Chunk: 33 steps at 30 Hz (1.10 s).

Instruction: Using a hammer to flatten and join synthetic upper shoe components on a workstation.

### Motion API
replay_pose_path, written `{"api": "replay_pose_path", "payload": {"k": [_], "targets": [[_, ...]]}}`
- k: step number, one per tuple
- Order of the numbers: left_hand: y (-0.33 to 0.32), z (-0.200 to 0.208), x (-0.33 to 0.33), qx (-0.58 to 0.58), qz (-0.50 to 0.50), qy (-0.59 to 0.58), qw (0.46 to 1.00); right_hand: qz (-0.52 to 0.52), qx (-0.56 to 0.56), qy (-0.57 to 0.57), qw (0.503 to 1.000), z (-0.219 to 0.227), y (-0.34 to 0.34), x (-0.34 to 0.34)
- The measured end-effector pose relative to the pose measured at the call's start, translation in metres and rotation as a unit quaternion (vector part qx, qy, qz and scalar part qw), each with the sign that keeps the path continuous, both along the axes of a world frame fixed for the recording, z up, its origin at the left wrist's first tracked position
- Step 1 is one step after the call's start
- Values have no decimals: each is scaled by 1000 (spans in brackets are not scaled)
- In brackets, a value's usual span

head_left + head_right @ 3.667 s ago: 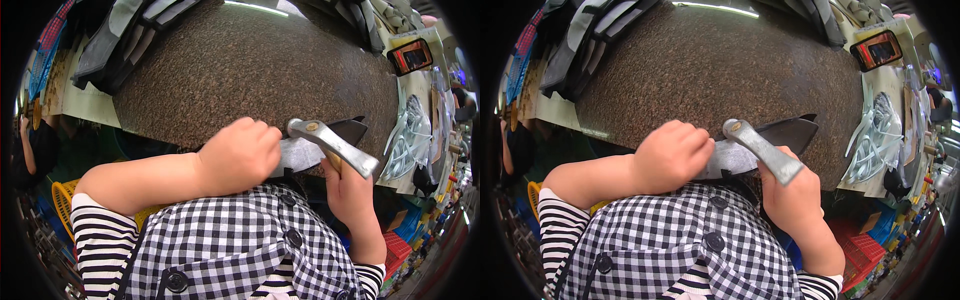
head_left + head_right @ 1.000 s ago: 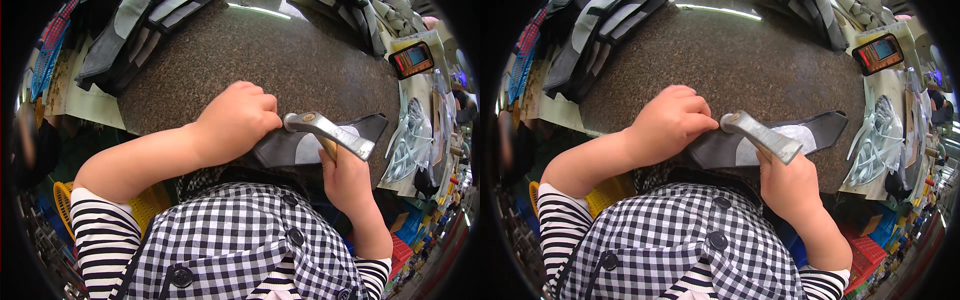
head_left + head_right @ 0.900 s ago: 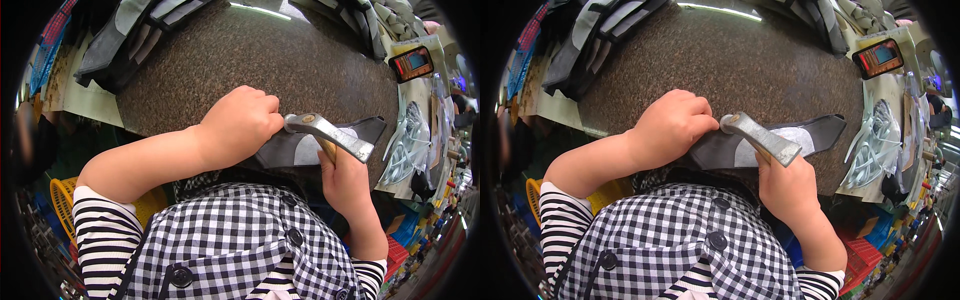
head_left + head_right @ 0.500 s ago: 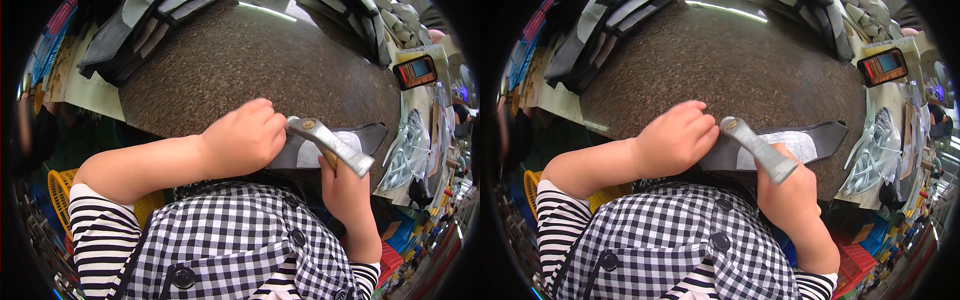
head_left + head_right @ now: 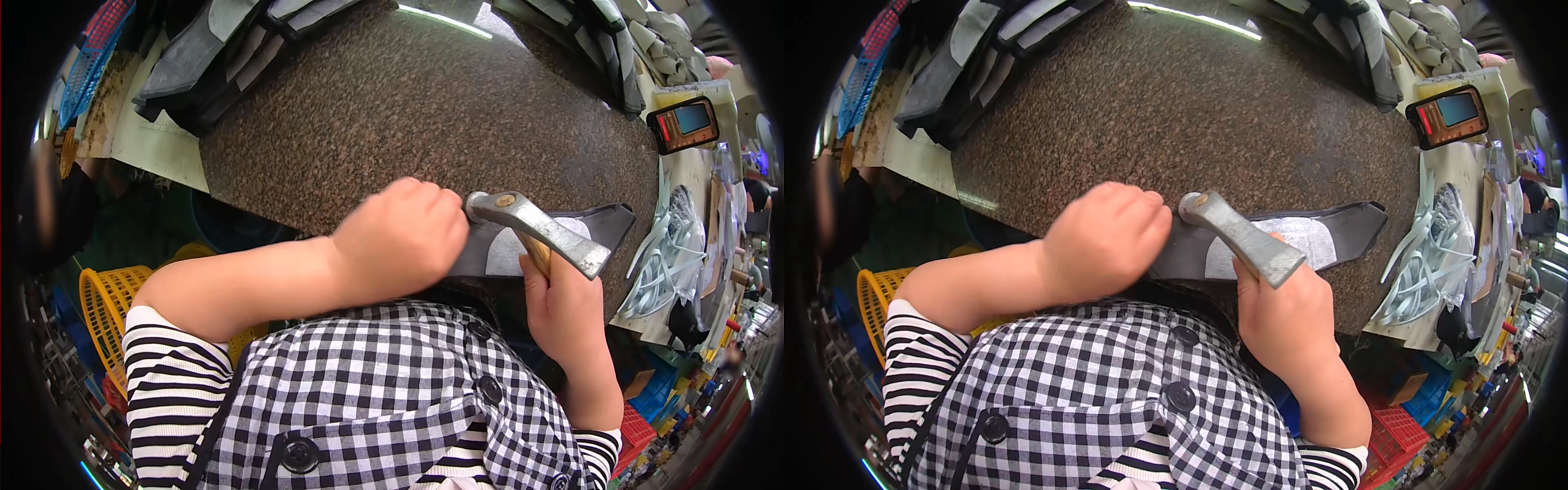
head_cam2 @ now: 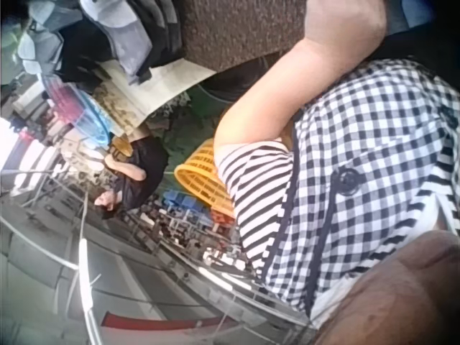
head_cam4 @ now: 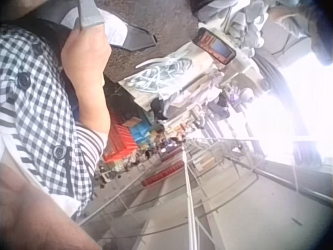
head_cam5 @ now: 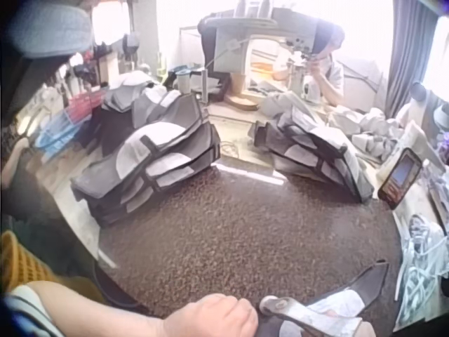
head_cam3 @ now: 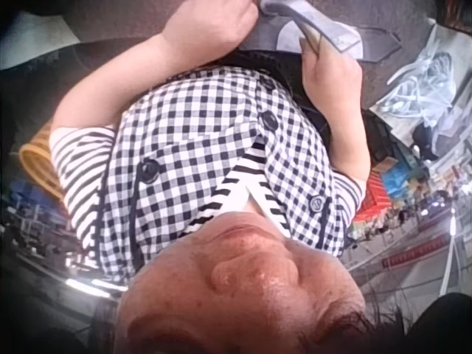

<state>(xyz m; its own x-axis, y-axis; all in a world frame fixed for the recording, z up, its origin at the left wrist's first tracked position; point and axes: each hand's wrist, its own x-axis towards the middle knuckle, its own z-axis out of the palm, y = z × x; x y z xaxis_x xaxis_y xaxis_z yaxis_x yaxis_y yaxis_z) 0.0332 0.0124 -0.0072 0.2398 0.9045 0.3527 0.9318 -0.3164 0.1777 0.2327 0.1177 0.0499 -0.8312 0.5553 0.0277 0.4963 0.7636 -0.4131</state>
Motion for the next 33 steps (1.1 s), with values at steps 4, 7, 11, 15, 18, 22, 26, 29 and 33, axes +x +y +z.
{"api": "replay_pose_path", "payload": {"k": [4, 7, 11, 15, 18, 22, 26, 29, 33], "targets": [[7, 8, 8, -50, 41, 18, 998, 7, -24, -32, 999, 2, -1, 0], [0, -1, -2, -20, 68, -102, 992, -4, -24, -38, 999, 0, -3, 1], [-10, -13, -3, 10, 104, -227, 968, -10, -8, -13, 1000, -4, -4, 2], [-15, -17, -7, 21, 51, -163, 985, -2, -2, 1, 1000, -2, -3, 0], [-12, -7, -1, 55, 30, -63, 996, 14, 8, 4, 1000, -4, -2, 0], [-12, 2, -1, -1, 12, -38, 999, -7, -23, 0, 1000, -16, -10, 4], [-21, -25, -4, 54, 35, -149, 987, 13, 16, 16, 1000, -7, -7, -3], [-28, -30, 0, 90, 32, -163, 982, -8, -6, 60, 998, -3, -8, -5], [-24, -28, 0, 98, 20, -159, 982, 7, -5, 31, 999, -14, -14, 2]]}}
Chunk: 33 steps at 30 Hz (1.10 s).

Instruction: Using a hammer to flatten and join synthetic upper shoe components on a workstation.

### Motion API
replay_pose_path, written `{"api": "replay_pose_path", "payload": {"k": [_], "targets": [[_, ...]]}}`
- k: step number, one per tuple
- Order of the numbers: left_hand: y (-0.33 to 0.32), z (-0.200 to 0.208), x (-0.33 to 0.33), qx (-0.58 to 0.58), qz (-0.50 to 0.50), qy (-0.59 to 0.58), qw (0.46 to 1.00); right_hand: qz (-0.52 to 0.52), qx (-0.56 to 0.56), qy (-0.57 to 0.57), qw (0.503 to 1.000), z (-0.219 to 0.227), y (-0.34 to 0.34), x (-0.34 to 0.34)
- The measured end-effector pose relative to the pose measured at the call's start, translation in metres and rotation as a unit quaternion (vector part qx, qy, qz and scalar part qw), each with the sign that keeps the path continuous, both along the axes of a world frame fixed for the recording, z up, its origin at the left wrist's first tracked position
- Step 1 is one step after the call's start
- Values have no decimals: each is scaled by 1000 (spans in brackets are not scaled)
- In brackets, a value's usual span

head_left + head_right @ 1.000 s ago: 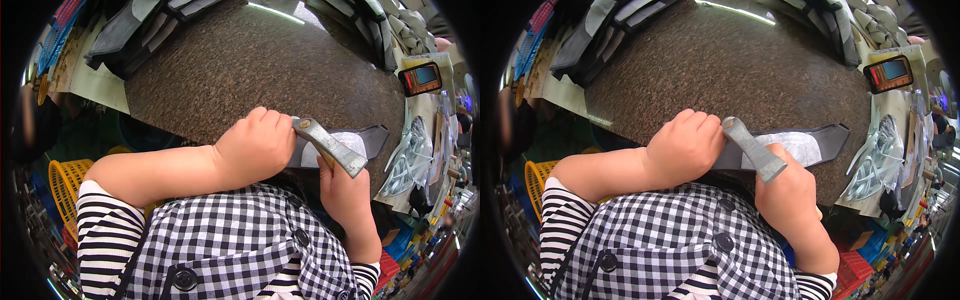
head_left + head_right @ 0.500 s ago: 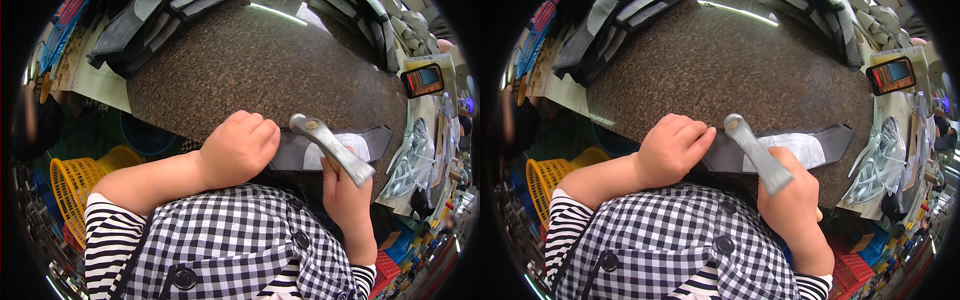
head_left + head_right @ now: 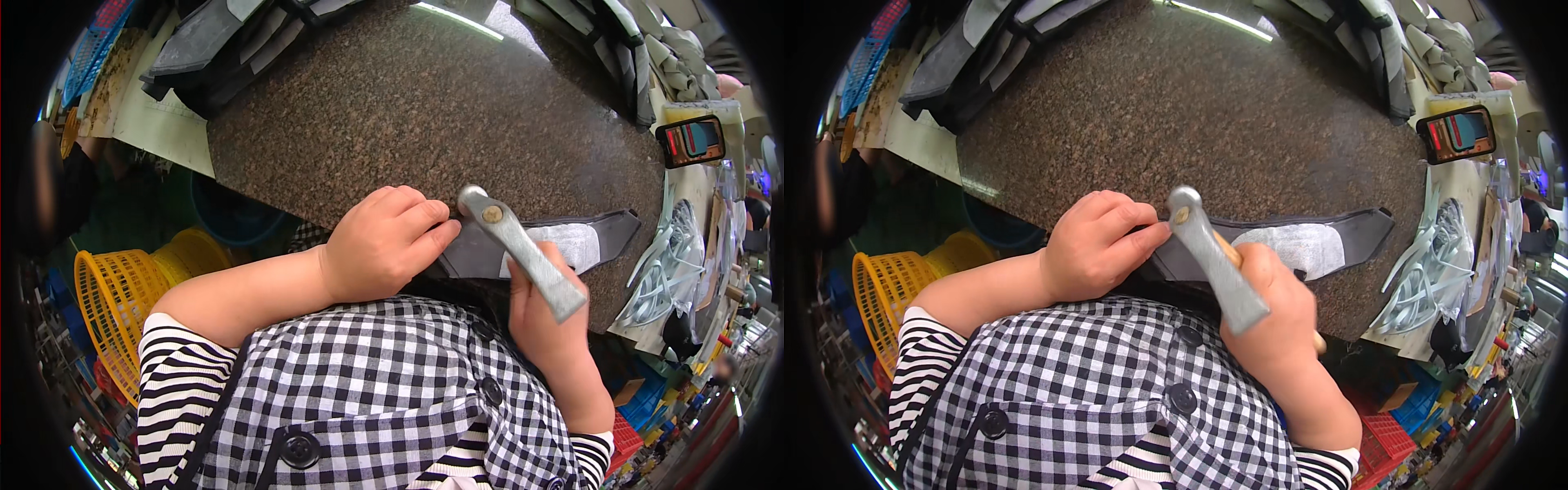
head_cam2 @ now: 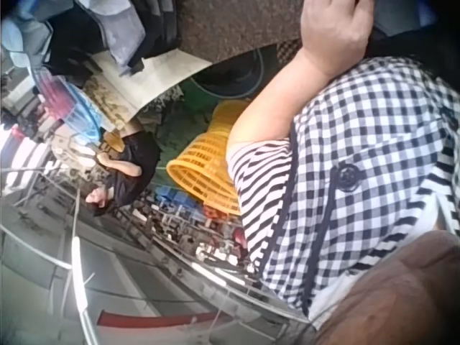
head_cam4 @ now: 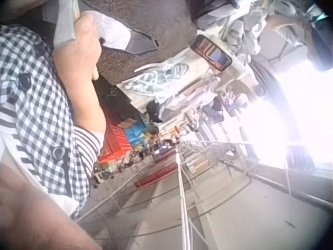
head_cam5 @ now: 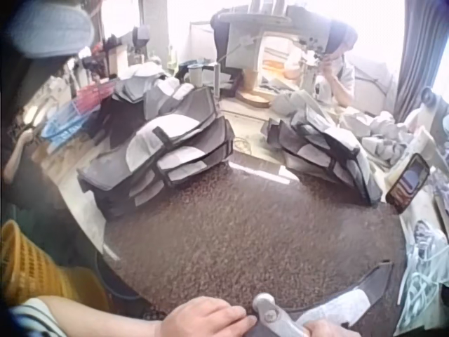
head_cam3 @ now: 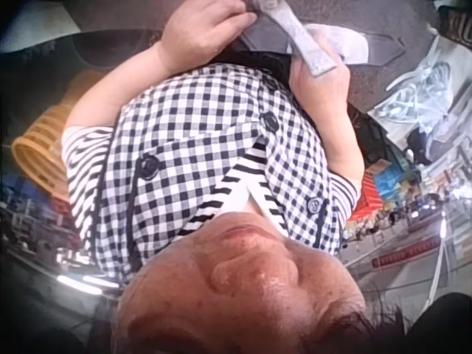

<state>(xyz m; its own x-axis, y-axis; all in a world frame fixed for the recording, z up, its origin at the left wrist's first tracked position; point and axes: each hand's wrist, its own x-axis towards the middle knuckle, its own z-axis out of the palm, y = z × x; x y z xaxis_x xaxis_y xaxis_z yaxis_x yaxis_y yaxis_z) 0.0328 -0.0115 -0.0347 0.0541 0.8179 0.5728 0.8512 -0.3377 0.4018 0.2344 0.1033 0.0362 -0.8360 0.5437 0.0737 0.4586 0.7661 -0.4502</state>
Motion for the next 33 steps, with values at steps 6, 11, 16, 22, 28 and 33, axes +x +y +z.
{"api": "replay_pose_path", "payload": {"k": [6, 11, 16, 22, 28, 33], "targets": [[5, -3, -6, -12, 13, -8, 1000, -22, -22, 94, 995, 8, 12, -11], [6, 7, -12, -26, 19, 6, 999, -12, -41, 8, 999, -3, 10, -4], [-12, 33, -44, -83, 148, 60, 984, -174, -192, 64, 964, -2, 35, 42], [14, 39, -17, -104, 29, 43, 993, -306, -16, 105, 946, -25, 62, 85], [27, 31, -18, -194, -43, -1, 980, -291, 73, 82, 950, -34, 53, 87], [40, 114, -115, 66, 310, 144, 937, -296, 82, 105, 946, -37, 50, 86]]}}
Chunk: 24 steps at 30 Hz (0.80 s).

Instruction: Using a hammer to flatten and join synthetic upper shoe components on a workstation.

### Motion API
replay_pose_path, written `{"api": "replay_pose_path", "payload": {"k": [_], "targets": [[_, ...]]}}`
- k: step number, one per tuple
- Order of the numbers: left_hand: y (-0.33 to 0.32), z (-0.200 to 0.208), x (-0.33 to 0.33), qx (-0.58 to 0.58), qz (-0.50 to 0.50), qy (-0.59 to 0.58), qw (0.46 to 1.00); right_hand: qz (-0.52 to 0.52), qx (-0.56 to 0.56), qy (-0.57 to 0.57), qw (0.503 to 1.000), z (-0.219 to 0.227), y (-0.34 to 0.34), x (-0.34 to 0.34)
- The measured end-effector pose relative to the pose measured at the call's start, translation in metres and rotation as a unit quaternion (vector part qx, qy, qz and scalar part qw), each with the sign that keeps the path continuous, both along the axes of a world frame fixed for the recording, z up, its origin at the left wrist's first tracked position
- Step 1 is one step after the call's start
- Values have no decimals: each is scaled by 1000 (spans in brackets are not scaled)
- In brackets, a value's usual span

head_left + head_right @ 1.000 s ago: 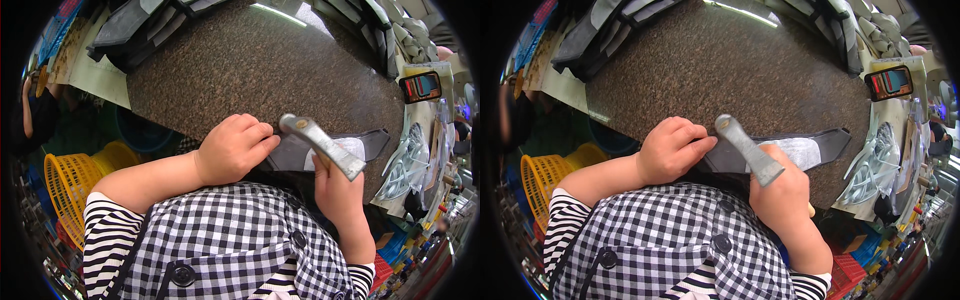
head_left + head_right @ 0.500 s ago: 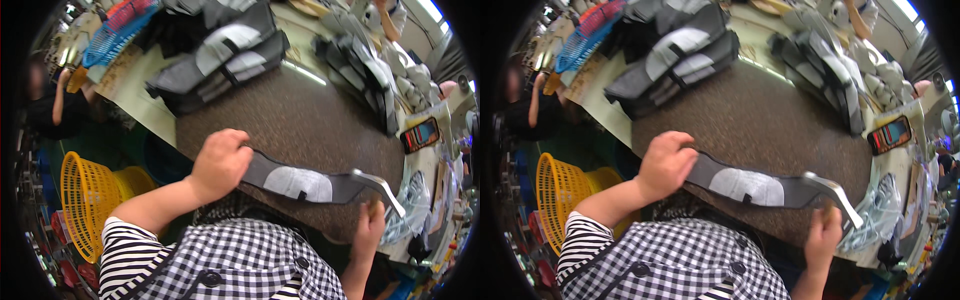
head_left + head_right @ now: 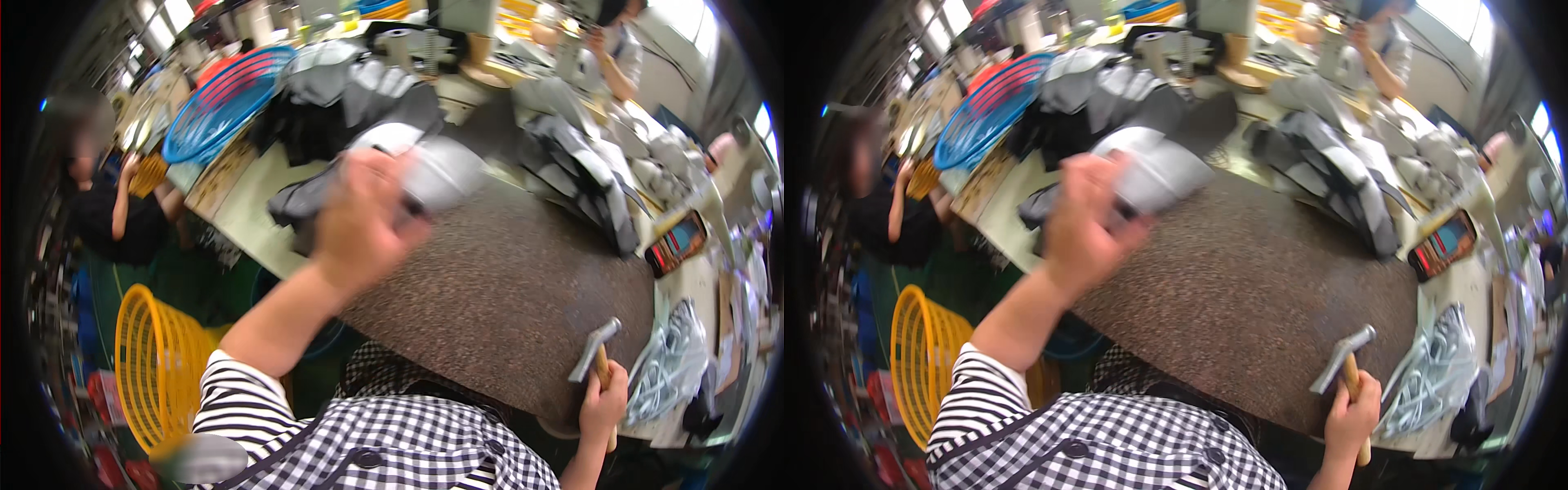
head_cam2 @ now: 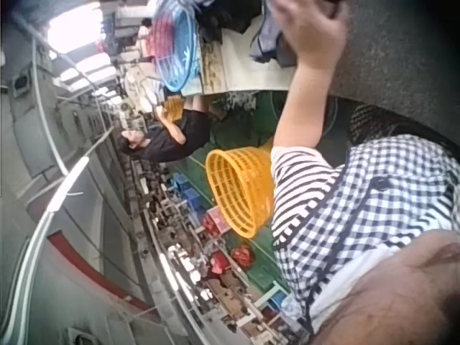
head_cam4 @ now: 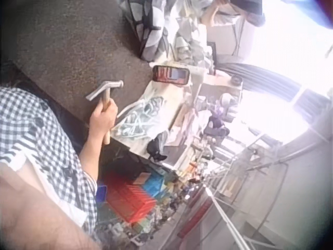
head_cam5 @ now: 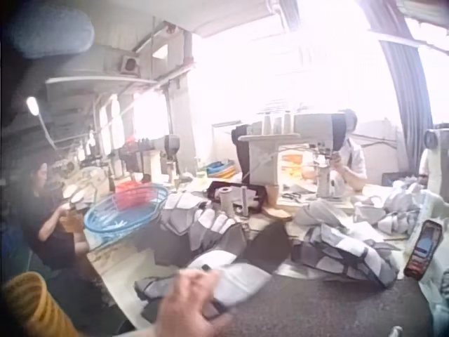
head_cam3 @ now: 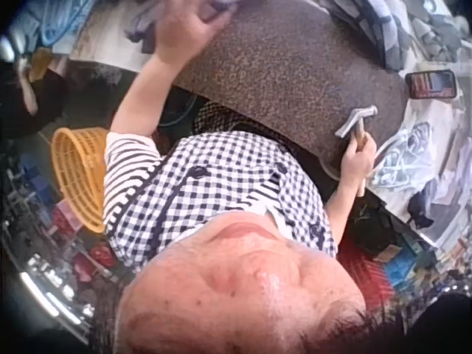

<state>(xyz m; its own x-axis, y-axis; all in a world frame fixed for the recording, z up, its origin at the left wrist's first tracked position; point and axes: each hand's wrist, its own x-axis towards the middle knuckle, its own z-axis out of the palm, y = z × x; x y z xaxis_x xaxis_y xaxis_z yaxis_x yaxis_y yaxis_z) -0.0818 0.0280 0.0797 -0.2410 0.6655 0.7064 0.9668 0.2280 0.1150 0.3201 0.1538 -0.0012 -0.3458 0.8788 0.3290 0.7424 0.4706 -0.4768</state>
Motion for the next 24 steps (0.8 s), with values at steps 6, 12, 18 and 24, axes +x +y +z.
{"api": "replay_pose_path", "payload": {"k": [6, 12, 18, 24], "targets": [[4, -16, -78, -160, 160, 94, 970, 26, 9, 2, 1000, 8, 3, -13], [140, 4, 18, -163, -173, 68, 969, 22, -2, -52, 998, 9, 15, 10], [284, -28, 83, -185, -307, 77, 930, 88, -25, -94, 991, 14, 17, 9], [332, -24, 98, -319, -294, 61, 899, 98, 28, -121, 987, 39, 53, 24]]}}
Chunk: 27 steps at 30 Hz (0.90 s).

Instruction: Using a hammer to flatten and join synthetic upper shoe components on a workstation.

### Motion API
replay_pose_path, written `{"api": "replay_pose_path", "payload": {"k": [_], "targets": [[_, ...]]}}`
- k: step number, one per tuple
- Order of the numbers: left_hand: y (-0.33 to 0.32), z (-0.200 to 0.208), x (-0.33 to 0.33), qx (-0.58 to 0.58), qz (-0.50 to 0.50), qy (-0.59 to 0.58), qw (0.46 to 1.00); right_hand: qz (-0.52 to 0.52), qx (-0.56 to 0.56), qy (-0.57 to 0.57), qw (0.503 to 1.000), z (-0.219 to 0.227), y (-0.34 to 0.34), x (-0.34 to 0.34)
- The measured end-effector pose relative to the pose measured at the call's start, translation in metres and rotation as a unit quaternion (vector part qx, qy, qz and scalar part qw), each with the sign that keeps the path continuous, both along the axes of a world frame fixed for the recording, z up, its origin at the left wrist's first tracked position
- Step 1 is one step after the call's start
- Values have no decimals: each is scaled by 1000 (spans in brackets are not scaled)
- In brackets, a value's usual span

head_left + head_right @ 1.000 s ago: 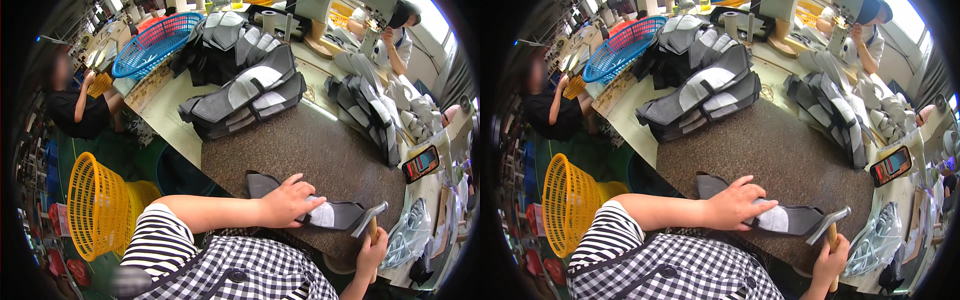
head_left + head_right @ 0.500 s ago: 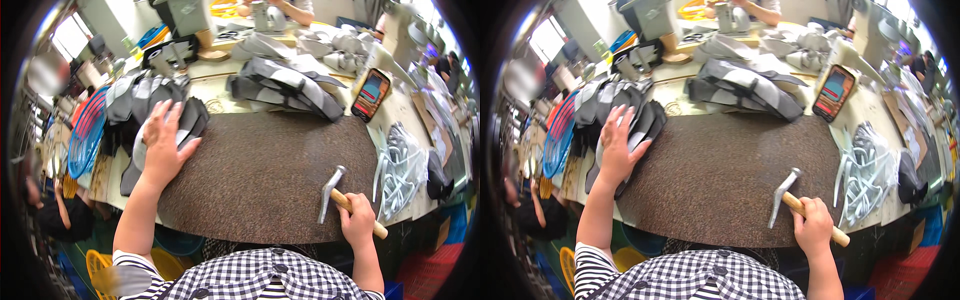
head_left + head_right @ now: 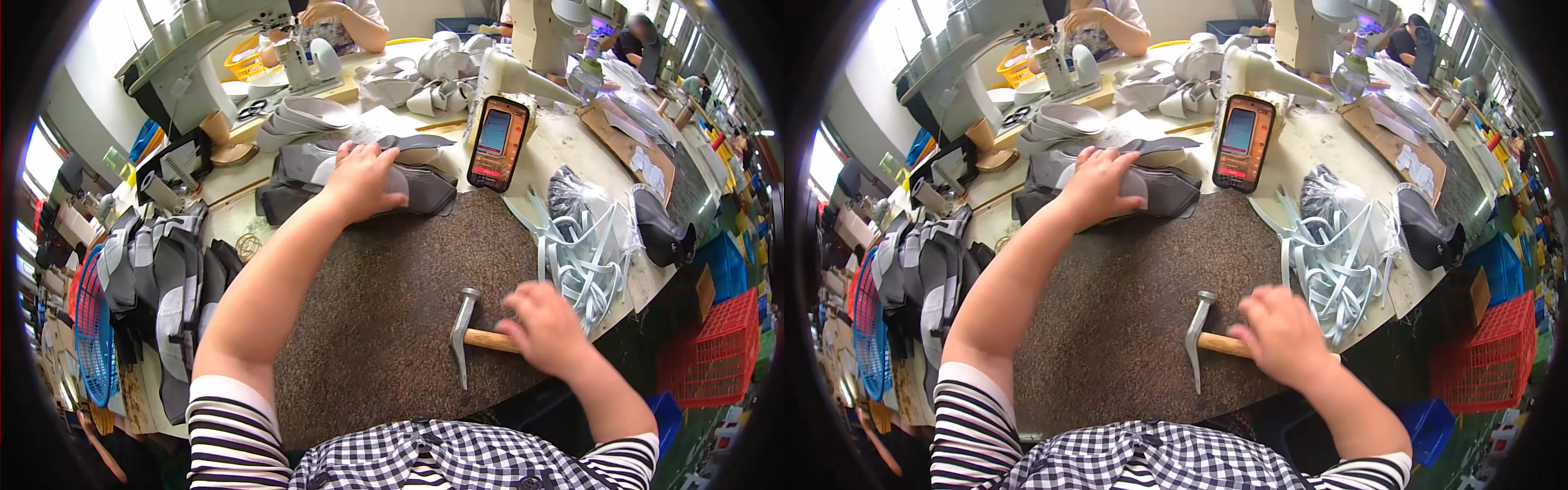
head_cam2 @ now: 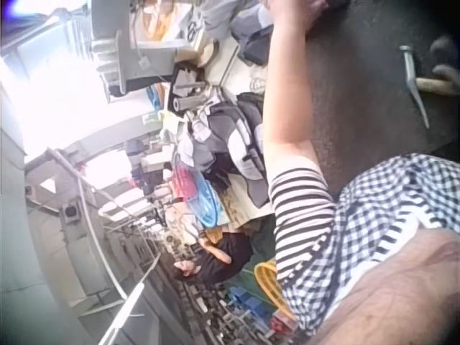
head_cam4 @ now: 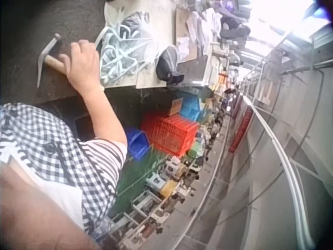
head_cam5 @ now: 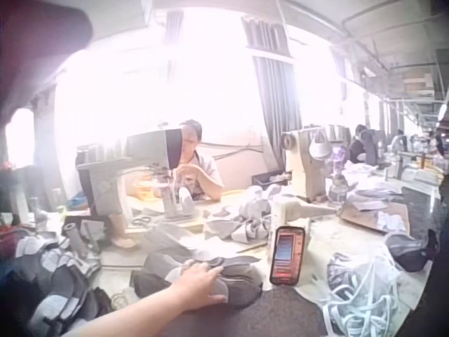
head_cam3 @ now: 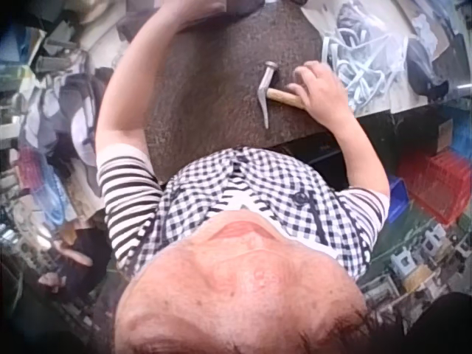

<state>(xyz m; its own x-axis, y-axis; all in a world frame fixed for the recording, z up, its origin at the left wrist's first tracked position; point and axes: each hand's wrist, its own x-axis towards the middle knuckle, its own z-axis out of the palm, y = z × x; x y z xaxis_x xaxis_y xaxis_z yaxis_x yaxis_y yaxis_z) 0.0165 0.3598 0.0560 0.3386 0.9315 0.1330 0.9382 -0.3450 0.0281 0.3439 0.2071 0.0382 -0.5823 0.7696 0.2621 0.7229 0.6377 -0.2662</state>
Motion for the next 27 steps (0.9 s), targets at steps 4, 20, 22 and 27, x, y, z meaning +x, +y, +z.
{"api": "replay_pose_path", "payload": {"k": [4, 20, 22, 27], "targets": [[-37, -5, -10, 181, -125, 44, 975, -68, 60, 2, 996, 10, 80, 8], [-105, 12, -5, -106, -113, -126, 980, -147, 134, -33, 979, 4, 181, 1], [-60, 16, -19, -1, -61, -114, 992, -71, 130, -17, 989, 1, 167, -28], [36, -3, -14, 127, -32, -68, 989, 72, 68, 9, 995, -14, 149, -95]]}}
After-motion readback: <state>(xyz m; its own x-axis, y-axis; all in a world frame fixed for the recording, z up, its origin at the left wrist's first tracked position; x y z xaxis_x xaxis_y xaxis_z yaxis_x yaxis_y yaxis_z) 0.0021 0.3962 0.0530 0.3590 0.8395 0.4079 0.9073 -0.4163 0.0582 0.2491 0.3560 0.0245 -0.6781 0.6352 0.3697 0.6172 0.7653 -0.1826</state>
